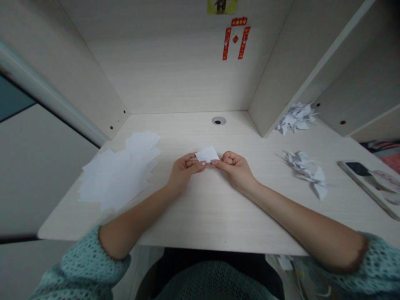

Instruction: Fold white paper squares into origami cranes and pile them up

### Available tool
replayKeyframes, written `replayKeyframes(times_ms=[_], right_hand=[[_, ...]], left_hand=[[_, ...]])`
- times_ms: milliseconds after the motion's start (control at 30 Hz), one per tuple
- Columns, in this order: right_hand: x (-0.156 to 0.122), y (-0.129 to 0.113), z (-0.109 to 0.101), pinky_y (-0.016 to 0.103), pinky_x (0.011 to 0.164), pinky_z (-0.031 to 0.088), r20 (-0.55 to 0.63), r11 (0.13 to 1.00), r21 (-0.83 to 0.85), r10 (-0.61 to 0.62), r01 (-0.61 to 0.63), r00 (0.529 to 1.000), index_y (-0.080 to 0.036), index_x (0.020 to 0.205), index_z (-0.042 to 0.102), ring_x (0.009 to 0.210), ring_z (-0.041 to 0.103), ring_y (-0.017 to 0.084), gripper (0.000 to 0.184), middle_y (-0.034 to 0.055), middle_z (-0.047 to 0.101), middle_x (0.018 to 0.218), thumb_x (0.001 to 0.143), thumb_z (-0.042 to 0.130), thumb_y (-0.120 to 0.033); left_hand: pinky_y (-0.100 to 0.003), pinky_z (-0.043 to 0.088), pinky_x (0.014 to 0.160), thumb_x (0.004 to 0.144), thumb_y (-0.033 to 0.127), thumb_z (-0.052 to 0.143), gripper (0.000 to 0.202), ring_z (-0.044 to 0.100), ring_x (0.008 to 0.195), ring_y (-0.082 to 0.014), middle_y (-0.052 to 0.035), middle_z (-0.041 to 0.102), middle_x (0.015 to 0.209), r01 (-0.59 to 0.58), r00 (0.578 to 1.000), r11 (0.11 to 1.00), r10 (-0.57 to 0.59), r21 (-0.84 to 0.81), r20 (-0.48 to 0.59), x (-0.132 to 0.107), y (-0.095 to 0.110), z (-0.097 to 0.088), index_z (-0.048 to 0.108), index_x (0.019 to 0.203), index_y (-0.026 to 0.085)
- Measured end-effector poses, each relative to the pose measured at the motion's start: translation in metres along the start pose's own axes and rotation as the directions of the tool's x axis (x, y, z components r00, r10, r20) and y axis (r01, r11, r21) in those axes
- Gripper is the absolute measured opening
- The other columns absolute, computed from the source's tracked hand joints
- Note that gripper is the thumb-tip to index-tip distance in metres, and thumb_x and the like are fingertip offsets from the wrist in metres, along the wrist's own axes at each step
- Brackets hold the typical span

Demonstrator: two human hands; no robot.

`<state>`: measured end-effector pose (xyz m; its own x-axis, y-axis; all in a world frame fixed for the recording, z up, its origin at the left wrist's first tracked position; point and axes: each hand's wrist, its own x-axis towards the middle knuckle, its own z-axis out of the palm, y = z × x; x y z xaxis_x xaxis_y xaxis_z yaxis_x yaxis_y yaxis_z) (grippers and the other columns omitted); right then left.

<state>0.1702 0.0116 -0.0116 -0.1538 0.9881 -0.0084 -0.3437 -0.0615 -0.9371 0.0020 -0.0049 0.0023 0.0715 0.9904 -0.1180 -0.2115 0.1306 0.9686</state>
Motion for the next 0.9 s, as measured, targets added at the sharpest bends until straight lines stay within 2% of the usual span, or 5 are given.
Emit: replayKeyframes(times_ms=[100, 233, 433, 633, 900], right_hand=[[0.0002, -0.0011, -0.0007, 0.023, 0.056, 0.041, 0.003, 1.000, -0.018, 0.001, -0.001, 1.000, -0.019, 0.060, 0.051, 0.052, 0.052, 0.008, 0.034, -0.0072, 0.053, 0.050, 0.056, 0.083, -0.031], [-0.0024, -0.0009, 0.0002, 0.023, 0.058, 0.042, 0.007, 0.999, -0.044, -0.006, 0.006, 1.000, -0.018, 0.067, 0.057, 0.056, 0.056, 0.009, 0.029, -0.0039, 0.063, 0.059, 0.059, 0.082, -0.031], [-0.0062, 0.0015, 0.0048, 0.023, 0.058, 0.042, 0.012, 0.999, 0.027, -0.036, 0.036, 0.999, -0.021, 0.073, 0.053, 0.056, 0.055, 0.009, 0.036, -0.0059, 0.062, 0.061, 0.055, 0.084, -0.028], [-0.0051, 0.0020, 0.0057, 0.022, 0.054, 0.040, 0.030, 0.997, 0.069, 0.026, -0.028, 0.999, -0.021, 0.068, 0.046, 0.054, 0.051, 0.008, 0.040, -0.0077, 0.056, 0.058, 0.055, 0.084, -0.027], [-0.0052, 0.0018, 0.0043, 0.022, 0.058, 0.043, 0.035, 0.995, 0.074, 0.060, -0.062, 0.998, -0.020, 0.065, 0.048, 0.056, 0.055, 0.009, 0.037, -0.0077, 0.057, 0.055, 0.055, 0.084, -0.026]], left_hand=[[-0.029, 0.052, 0.079, 0.062, 0.031, 0.079, 0.033, 0.067, 0.075, -0.0145, -0.0030, 0.072, 0.078, -0.013, 1.000, 1.000, 0.013, -0.002, 0.003, 0.0005, -0.0015, -0.0011, 0.068, 0.088, 0.015], [-0.025, 0.050, 0.073, 0.063, 0.031, 0.078, 0.042, 0.065, 0.069, -0.0128, -0.0001, 0.071, 0.072, -0.093, 0.996, 0.990, 0.094, 0.106, -0.007, -0.0019, 0.0000, -0.0004, 0.067, 0.100, 0.015], [-0.022, 0.049, 0.068, 0.069, 0.027, 0.074, 0.043, 0.063, 0.066, -0.0105, 0.0022, 0.069, 0.068, -0.210, 0.978, 0.964, 0.207, 0.161, 0.036, -0.0064, -0.0014, 0.0044, 0.065, 0.110, 0.017], [-0.023, 0.049, 0.068, 0.066, 0.026, 0.076, 0.041, 0.062, 0.063, -0.0107, 0.0018, 0.069, 0.067, -0.145, 0.989, 0.984, 0.145, 0.099, 0.008, -0.0047, -0.0032, 0.0049, 0.066, 0.104, 0.016], [-0.026, 0.052, 0.077, 0.060, 0.025, 0.081, 0.041, 0.066, 0.071, -0.0121, -0.0017, 0.074, 0.080, -0.029, 0.998, 0.995, 0.024, -0.096, -0.052, -0.0010, -0.0052, 0.0036, 0.067, 0.098, 0.016]])
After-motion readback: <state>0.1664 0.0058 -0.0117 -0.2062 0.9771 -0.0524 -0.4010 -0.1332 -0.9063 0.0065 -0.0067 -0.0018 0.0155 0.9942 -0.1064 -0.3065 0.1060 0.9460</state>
